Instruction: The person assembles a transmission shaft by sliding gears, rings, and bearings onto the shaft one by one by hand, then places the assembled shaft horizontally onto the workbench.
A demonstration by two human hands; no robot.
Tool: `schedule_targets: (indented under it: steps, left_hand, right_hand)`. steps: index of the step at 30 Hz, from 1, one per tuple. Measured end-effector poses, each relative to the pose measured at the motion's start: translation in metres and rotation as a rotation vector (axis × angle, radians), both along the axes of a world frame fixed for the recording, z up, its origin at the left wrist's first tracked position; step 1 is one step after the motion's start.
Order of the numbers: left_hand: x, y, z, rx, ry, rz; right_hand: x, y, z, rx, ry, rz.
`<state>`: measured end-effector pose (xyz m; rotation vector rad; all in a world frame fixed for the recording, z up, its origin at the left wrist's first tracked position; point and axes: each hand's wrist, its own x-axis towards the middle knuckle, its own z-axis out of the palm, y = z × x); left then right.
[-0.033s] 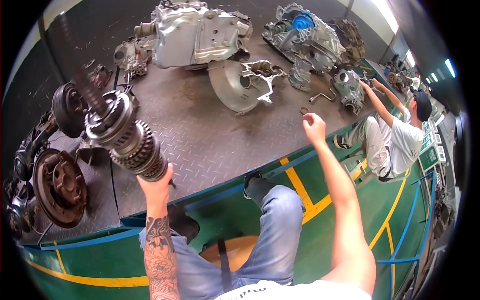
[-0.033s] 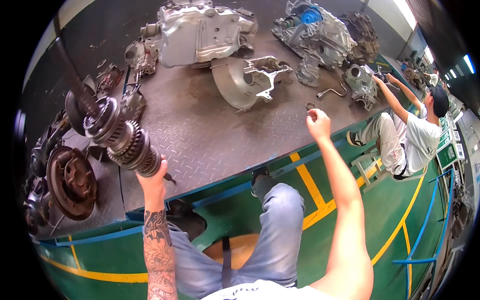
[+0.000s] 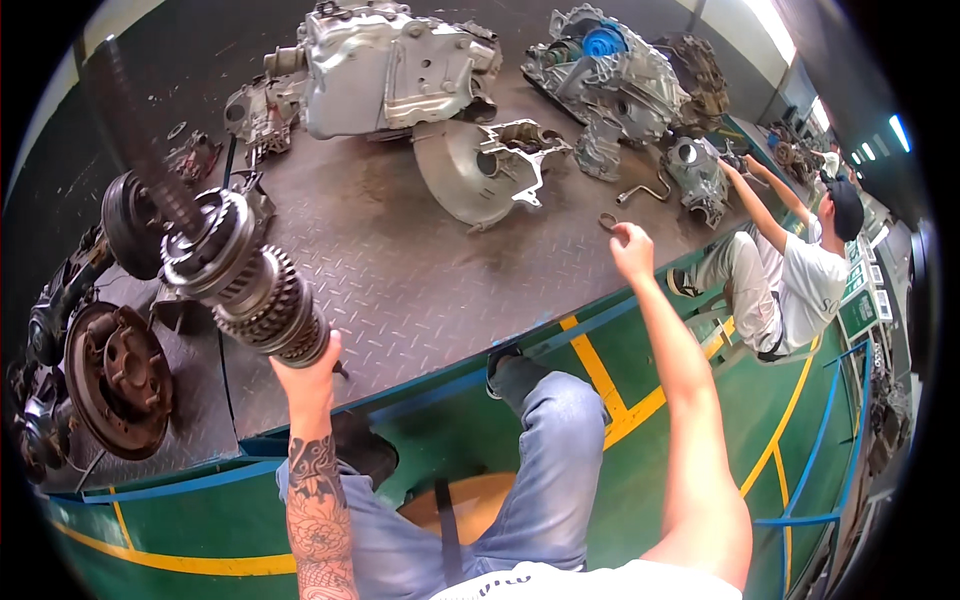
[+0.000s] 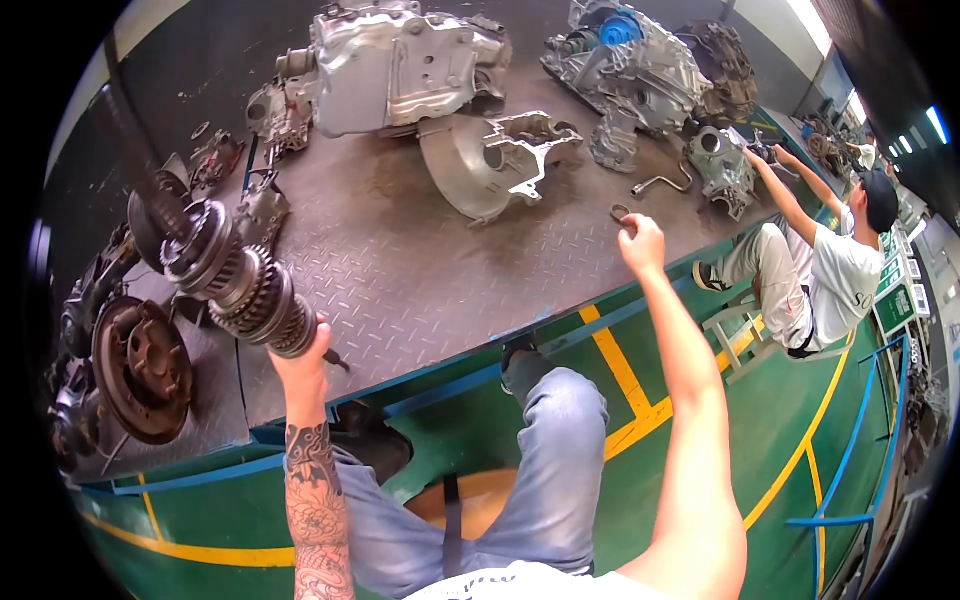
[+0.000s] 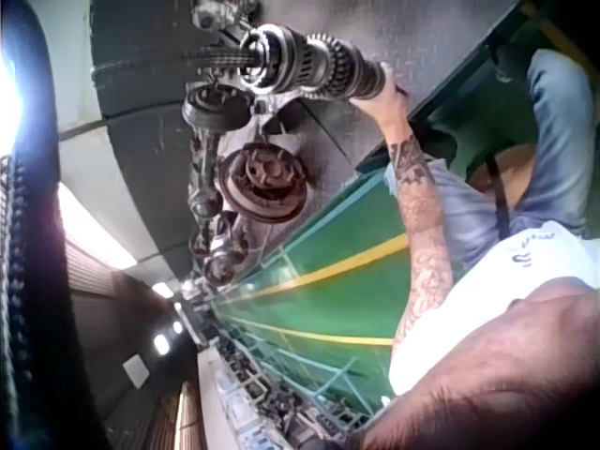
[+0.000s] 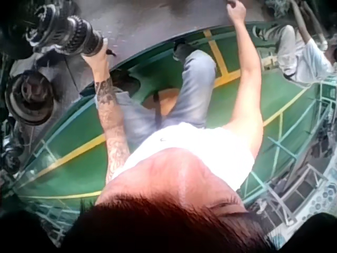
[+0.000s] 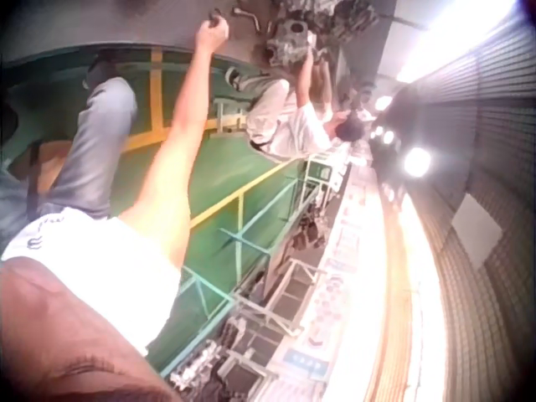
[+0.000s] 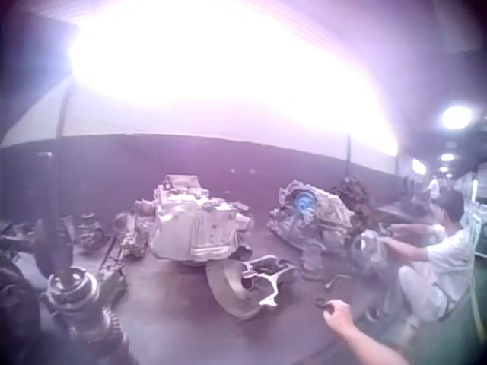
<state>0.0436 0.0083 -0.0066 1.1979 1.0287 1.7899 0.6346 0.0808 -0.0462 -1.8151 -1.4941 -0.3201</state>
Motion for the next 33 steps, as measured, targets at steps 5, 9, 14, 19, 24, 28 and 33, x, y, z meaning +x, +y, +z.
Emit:
schedule_targets:
  steps: [5,9,14,19,24,28,33]
  left_hand:
    - [-0.016,0.002,-0.004,-0.030,-0.005,-0.029]
    - [-0.026,-0.014,0.009,-0.097,0.085,0.056]
    - [0.004,0.002,-0.004,-0.034,0.065,-0.029]
    - [-0.016,-0.009,0.006,-0.066,0.046,-0.059]
    - [-0.005,-0.011,0.027,0.065,0.036,-0.060]
    - [-0.007,-0.012,0.022,0.097,0.024,-0.021]
    - [-0.004,-0.005,0.005,0.074,0.135,-0.069]
  right_hand:
    - [0.052,0.073,-0.010,-0.254,-0.016,-0.032]
    - [0.028,0.118,-0.022,-0.480,-0.071,0.030]
    - [0.094,0.079,-0.017,-0.187,-0.121,-0.214]
    - [0.005,0.097,0.046,0.482,0.573,0.332]
    - [-0.181,0.010,0.247,0.473,0.491,0.906]
    - [-0.313,-0.033,0.335,0.264,0.228,1.219]
    - [-0.404,-0.057,0.390,0.146,0.426,1.402]
